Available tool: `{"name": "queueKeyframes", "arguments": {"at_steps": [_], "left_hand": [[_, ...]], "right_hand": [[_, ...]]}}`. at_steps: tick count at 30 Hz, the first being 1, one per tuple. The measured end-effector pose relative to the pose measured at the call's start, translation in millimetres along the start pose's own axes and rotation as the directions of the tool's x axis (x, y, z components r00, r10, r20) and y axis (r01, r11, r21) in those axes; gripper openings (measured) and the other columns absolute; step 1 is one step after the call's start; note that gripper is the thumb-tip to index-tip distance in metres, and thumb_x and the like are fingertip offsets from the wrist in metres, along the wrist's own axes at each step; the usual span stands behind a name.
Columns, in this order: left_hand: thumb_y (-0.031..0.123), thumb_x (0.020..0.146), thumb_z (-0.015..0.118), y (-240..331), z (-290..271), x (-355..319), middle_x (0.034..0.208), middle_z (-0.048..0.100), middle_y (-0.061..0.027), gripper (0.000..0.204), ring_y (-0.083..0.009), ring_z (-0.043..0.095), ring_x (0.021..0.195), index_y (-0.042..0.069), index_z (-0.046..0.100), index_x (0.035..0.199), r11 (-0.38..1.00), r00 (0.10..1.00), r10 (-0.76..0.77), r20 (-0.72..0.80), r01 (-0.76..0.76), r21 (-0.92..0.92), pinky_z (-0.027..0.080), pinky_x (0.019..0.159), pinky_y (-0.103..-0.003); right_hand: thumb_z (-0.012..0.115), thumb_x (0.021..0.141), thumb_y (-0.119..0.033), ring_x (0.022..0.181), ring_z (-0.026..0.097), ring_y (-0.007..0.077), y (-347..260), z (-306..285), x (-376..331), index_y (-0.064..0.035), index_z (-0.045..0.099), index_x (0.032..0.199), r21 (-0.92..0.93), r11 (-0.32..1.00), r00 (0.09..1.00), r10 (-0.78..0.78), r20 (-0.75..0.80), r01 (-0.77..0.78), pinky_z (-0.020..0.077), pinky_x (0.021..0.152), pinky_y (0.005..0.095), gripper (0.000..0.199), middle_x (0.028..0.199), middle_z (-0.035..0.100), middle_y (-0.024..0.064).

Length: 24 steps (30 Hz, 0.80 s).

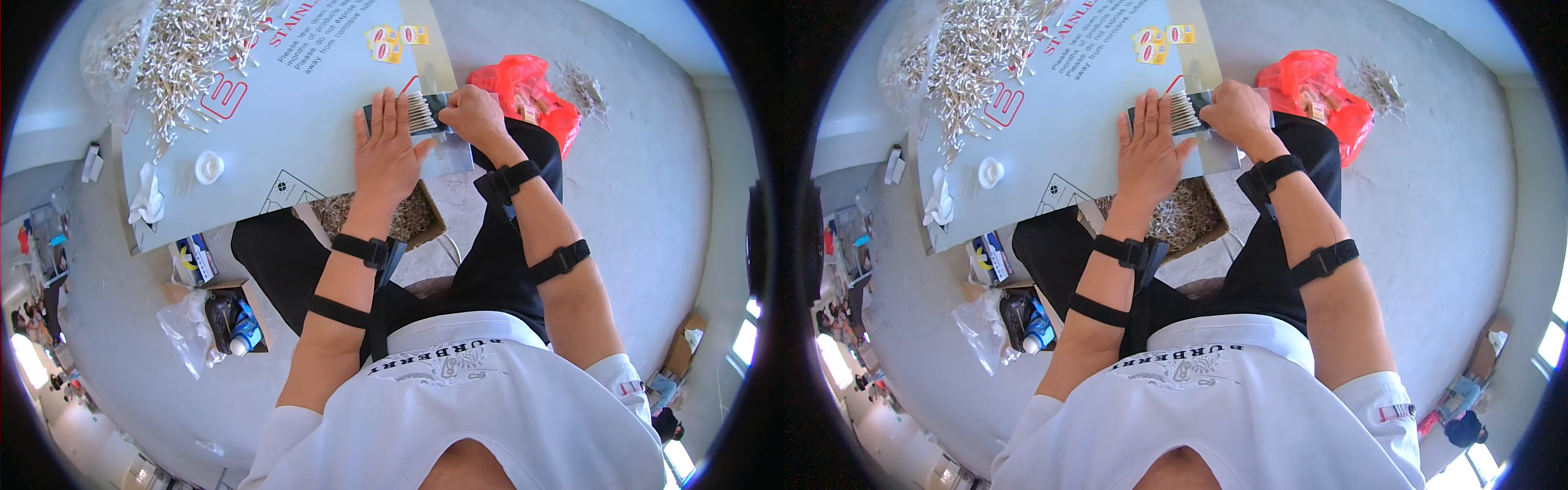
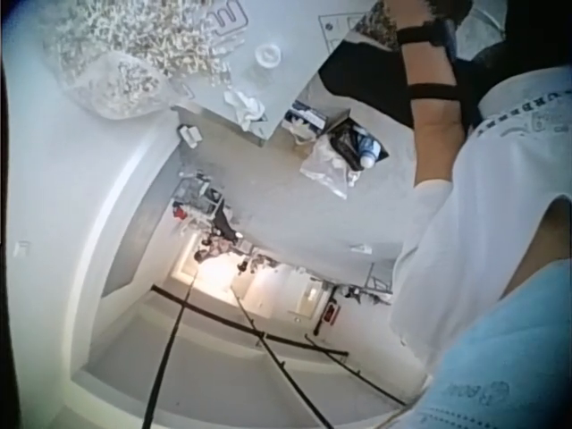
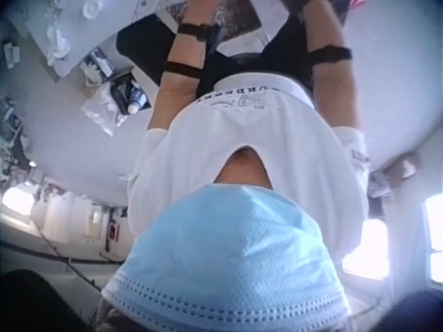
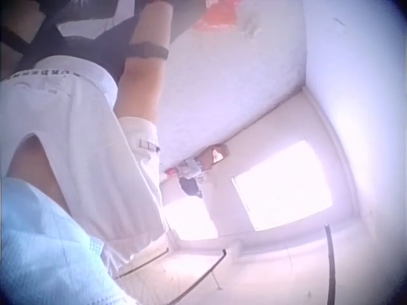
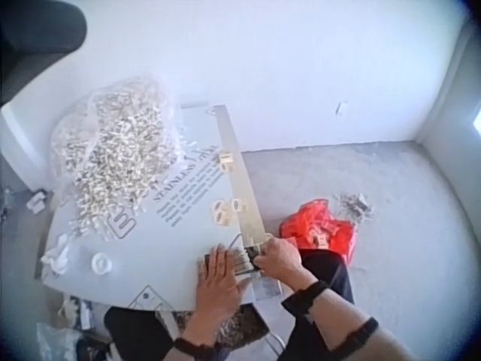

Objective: Arrange and pack cotton swabs into small plastic containers or bags.

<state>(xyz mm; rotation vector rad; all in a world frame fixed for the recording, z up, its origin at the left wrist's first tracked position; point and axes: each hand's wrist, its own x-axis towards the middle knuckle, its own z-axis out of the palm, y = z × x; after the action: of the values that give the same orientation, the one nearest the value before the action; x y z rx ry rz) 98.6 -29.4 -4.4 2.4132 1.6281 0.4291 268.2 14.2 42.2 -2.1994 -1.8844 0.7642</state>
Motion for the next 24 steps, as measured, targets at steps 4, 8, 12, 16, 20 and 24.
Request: {"name": "queueKeyframes", "arguments": {"at_steps": [4, 8, 12, 16, 20, 24], "left_hand": [[0.049, 0.093, 0.048, 11.3, 8.0, 6.5, 0.157, 0.021, -0.0149, 0.077, -0.0274, 0.017, 0.146, 0.004, 0.023, 0.15, 1.0, 0.999, -0.012, -0.041, 0.013, 0.007, 0.009, 0.117, -0.049], [0.05, 0.092, 0.048, 17.0, 7.7, 6.2, 0.157, 0.02, -0.014, 0.078, -0.0268, 0.016, 0.146, 0.004, 0.023, 0.15, 1.0, 1.0, -0.02, -0.015, 0.021, 0.014, 0.01, 0.117, -0.049], [0.05, 0.093, 0.047, 19.1, 6.8, 0.8, 0.158, 0.019, -0.0132, 0.077, -0.0262, 0.015, 0.147, 0.005, 0.023, 0.15, 1.0, 1.0, 0.012, 0.02, -0.012, 0.014, 0.011, 0.117, -0.049], [0.05, 0.094, 0.046, 16.5, 6.4, 0.4, 0.158, 0.018, -0.0126, 0.076, -0.0257, 0.014, 0.147, 0.005, 0.023, 0.15, 1.0, 0.999, 0.03, 0.03, -0.03, 0.006, 0.01, 0.118, -0.048], [0.05, 0.093, 0.046, 18.5, 4.6, 3.8, 0.158, 0.018, -0.0124, 0.075, -0.0257, 0.013, 0.147, 0.006, 0.023, 0.15, 0.996, 0.996, 0.078, 0.047, -0.077, -0.036, 0.01, 0.118, -0.047], [0.05, 0.093, 0.048, 22.0, 10.3, 9.8, 0.157, 0.02, -0.0128, 0.076, -0.0263, 0.015, 0.147, 0.006, 0.024, 0.15, 0.992, 0.994, 0.113, 0.012, -0.112, -0.058, 0.01, 0.118, -0.047]], "right_hand": [[0.062, 0.068, -0.025, 0.075, 0.065, 0.0364, 7.2, 7.1, 0.9, -0.0031, 0.069, 0.069, 0.041, 0.999, 0.997, -0.032, -0.066, 0.035, 0.0523, 0.071, 0.0444, 0.023, 0.077, 0.066, 0.021], [0.062, 0.068, -0.025, 0.075, 0.065, 0.0358, 15.4, 9.7, 3.8, -0.0032, 0.069, 0.07, 0.118, 0.992, 0.998, -0.041, -0.055, 0.047, 0.0525, 0.069, 0.0439, 0.023, 0.077, 0.066, 0.0207], [0.063, 0.068, -0.025, 0.075, 0.066, 0.0346, 17.1, 10.4, 4.0, -0.0044, 0.07, 0.071, 0.113, 0.991, 0.996, -0.06, -0.067, 0.067, 0.0529, 0.068, 0.0433, 0.022, 0.077, 0.066, 0.0202], [0.064, 0.067, -0.026, 0.076, 0.066, 0.0345, 11.6, 9.8, 2.0, -0.0054, 0.07, 0.071, 0.116, 0.992, 0.998, -0.043, -0.039, 0.048, 0.0535, 0.07, 0.0431, 0.022, 0.076, 0.066, 0.0198], [0.063, 0.068, -0.026, 0.078, 0.066, 0.0366, 12.8, 9.7, 0.1, -0.0058, 0.07, 0.072, 0.061, 0.996, 0.994, -0.064, -0.09, 0.07, 0.0541, 0.073, 0.0439, 0.022, 0.077, 0.067, 0.0203], [0.061, 0.072, -0.025, 0.079, 0.066, 0.0376, 5.5, 7.6, -1.0, -0.0066, 0.071, 0.073, 0.006, 0.993, 0.991, -0.118, -0.059, 0.118, 0.0542, 0.074, 0.0448, 0.021, 0.081, 0.067, 0.0204]]}}
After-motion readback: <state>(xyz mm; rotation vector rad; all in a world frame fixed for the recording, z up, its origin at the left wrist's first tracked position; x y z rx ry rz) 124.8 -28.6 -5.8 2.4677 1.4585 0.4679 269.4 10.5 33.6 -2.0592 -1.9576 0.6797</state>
